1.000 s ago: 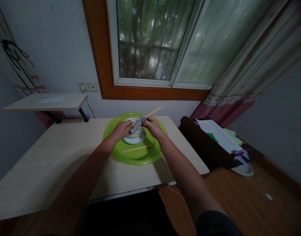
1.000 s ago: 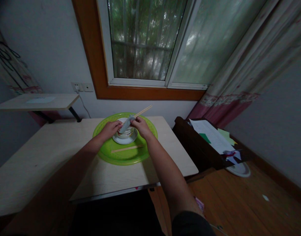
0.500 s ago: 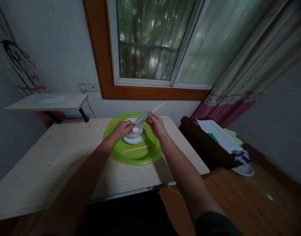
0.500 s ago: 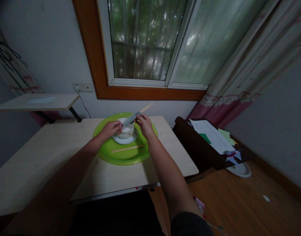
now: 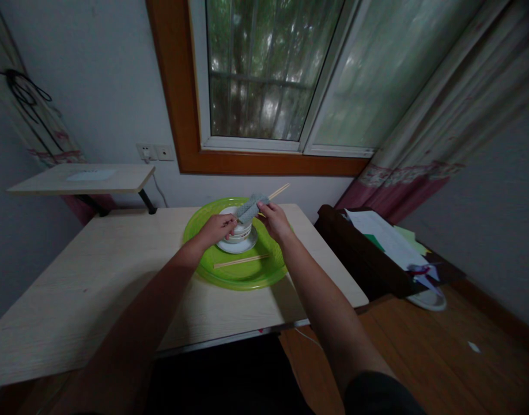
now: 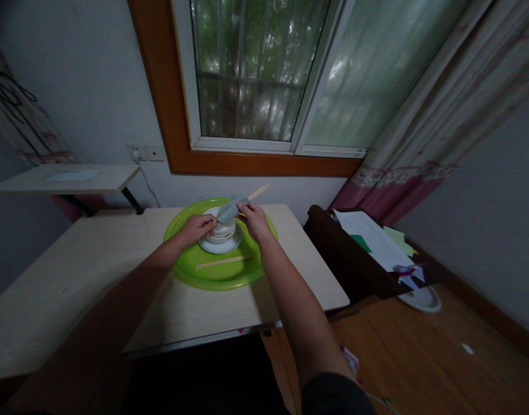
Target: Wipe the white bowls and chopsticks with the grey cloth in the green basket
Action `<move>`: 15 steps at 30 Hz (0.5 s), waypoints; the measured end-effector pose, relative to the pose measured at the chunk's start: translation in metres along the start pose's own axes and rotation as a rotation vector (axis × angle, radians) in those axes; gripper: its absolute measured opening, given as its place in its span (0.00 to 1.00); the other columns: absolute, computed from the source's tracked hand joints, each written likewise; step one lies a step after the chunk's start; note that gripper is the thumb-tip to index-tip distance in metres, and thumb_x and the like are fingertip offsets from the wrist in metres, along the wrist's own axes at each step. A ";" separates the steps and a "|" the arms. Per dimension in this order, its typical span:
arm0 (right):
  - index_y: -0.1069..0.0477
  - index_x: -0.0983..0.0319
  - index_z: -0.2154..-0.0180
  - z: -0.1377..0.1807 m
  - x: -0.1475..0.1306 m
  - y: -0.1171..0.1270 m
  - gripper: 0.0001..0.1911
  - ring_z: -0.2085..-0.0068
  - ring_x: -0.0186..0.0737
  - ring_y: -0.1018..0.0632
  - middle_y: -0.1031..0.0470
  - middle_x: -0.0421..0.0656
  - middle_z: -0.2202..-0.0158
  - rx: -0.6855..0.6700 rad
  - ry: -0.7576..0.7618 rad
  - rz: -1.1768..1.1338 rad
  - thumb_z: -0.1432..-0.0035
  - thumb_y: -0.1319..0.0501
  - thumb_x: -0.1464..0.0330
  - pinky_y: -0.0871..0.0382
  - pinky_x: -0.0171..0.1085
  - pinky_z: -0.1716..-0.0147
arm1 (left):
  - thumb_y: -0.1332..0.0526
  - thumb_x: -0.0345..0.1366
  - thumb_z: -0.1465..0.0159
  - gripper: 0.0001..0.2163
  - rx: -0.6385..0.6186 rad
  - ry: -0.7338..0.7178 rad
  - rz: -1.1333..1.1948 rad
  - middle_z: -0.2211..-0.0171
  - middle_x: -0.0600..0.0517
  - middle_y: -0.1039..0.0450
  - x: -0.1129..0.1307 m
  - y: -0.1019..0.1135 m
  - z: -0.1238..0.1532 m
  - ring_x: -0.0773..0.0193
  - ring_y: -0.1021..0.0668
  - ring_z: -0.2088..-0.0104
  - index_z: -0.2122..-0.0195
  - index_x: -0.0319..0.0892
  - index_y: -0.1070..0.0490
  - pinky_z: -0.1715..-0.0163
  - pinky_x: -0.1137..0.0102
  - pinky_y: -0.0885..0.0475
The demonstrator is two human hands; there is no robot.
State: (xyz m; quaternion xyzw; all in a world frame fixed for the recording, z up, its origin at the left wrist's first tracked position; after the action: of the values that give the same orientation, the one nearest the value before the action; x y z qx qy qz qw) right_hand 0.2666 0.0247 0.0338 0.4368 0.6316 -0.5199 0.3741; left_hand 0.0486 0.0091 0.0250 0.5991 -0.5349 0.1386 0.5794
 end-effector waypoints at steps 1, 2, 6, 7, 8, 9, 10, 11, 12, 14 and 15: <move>0.19 0.58 0.62 0.002 0.001 -0.003 0.22 0.57 0.41 0.19 0.16 0.41 0.59 -0.046 -0.027 0.024 0.57 0.22 0.54 0.25 0.38 0.57 | 0.43 0.44 0.31 0.14 0.001 0.000 -0.004 0.75 0.53 0.24 0.000 0.000 0.000 0.66 0.24 0.78 0.66 0.40 0.26 0.73 0.72 0.32; 0.18 0.58 0.63 0.004 0.001 -0.005 0.22 0.57 0.41 0.19 0.15 0.42 0.59 -0.090 -0.054 0.044 0.57 0.21 0.54 0.25 0.38 0.57 | 0.43 0.43 0.31 0.14 0.005 -0.002 -0.014 0.76 0.53 0.24 0.000 0.000 0.000 0.66 0.24 0.79 0.65 0.39 0.25 0.73 0.72 0.32; 0.18 0.60 0.64 0.007 0.002 -0.011 0.22 0.60 0.40 0.20 0.16 0.42 0.62 -0.152 -0.107 0.062 0.59 0.20 0.55 0.24 0.38 0.57 | 0.43 0.43 0.30 0.14 0.022 -0.015 -0.044 0.78 0.54 0.26 0.002 0.001 -0.001 0.66 0.24 0.79 0.65 0.39 0.23 0.72 0.72 0.32; 0.18 0.60 0.64 0.006 0.002 -0.010 0.22 0.60 0.39 0.20 0.16 0.42 0.62 -0.136 -0.097 0.052 0.59 0.20 0.55 0.24 0.37 0.58 | 0.43 0.43 0.31 0.14 0.023 -0.013 -0.031 0.77 0.54 0.25 0.002 0.001 0.000 0.65 0.24 0.78 0.65 0.39 0.24 0.72 0.72 0.32; 0.18 0.60 0.64 0.005 0.001 -0.008 0.22 0.60 0.39 0.20 0.16 0.42 0.62 -0.108 -0.076 0.035 0.59 0.20 0.55 0.24 0.37 0.58 | 0.42 0.42 0.31 0.13 0.021 -0.008 -0.016 0.77 0.53 0.25 0.002 0.001 0.000 0.65 0.24 0.78 0.66 0.39 0.24 0.72 0.72 0.32; 0.18 0.60 0.64 0.002 0.001 -0.005 0.22 0.60 0.39 0.20 0.16 0.42 0.62 -0.067 -0.046 0.012 0.58 0.20 0.55 0.24 0.37 0.58 | 0.42 0.42 0.31 0.13 0.018 -0.003 -0.001 0.76 0.53 0.24 0.002 0.001 0.000 0.65 0.24 0.78 0.67 0.39 0.25 0.72 0.72 0.32; 0.19 0.60 0.64 0.000 0.000 -0.002 0.22 0.60 0.38 0.20 0.16 0.41 0.61 -0.015 -0.010 -0.017 0.58 0.21 0.55 0.24 0.36 0.59 | 0.42 0.42 0.32 0.13 0.014 0.002 0.010 0.76 0.53 0.24 0.001 0.001 0.000 0.65 0.24 0.78 0.67 0.39 0.25 0.72 0.72 0.32; 0.20 0.60 0.63 -0.003 -0.001 0.003 0.22 0.61 0.38 0.20 0.16 0.41 0.62 0.046 0.031 -0.051 0.57 0.21 0.55 0.24 0.36 0.60 | 0.41 0.42 0.32 0.13 0.012 0.006 0.015 0.76 0.53 0.23 0.001 0.001 0.001 0.66 0.24 0.78 0.68 0.39 0.26 0.73 0.72 0.32; 0.20 0.59 0.63 -0.005 -0.003 0.007 0.22 0.61 0.37 0.20 0.17 0.40 0.62 0.109 0.074 -0.086 0.57 0.21 0.55 0.24 0.35 0.60 | 0.41 0.43 0.32 0.13 0.010 0.009 0.016 0.75 0.53 0.23 0.001 0.001 0.001 0.66 0.24 0.78 0.68 0.39 0.26 0.72 0.72 0.32; 0.22 0.59 0.64 -0.009 -0.007 0.016 0.21 0.62 0.37 0.20 0.18 0.39 0.66 0.223 0.157 -0.148 0.55 0.22 0.55 0.23 0.35 0.61 | 0.42 0.44 0.32 0.14 0.000 0.012 0.010 0.76 0.53 0.24 0.001 0.001 0.002 0.67 0.25 0.78 0.69 0.40 0.26 0.73 0.73 0.33; 0.24 0.59 0.65 -0.010 -0.009 0.020 0.20 0.63 0.37 0.20 0.20 0.38 0.68 0.274 0.191 -0.171 0.54 0.22 0.55 0.23 0.36 0.60 | 0.42 0.45 0.32 0.15 -0.007 0.014 0.008 0.76 0.53 0.24 0.002 0.001 0.002 0.67 0.25 0.78 0.69 0.40 0.26 0.73 0.73 0.33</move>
State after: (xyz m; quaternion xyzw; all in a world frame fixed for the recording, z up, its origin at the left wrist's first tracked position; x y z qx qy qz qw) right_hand 0.2881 0.0349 0.0373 0.4758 0.6224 -0.5870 0.2041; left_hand 0.0477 0.0069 0.0263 0.5939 -0.5336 0.1432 0.5848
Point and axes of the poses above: each hand's wrist, its own z-axis away from the middle knuckle, its own y-axis out of the back of the hand, x = y × z, the point moved 2 cm from there along -z, towards the middle knuckle
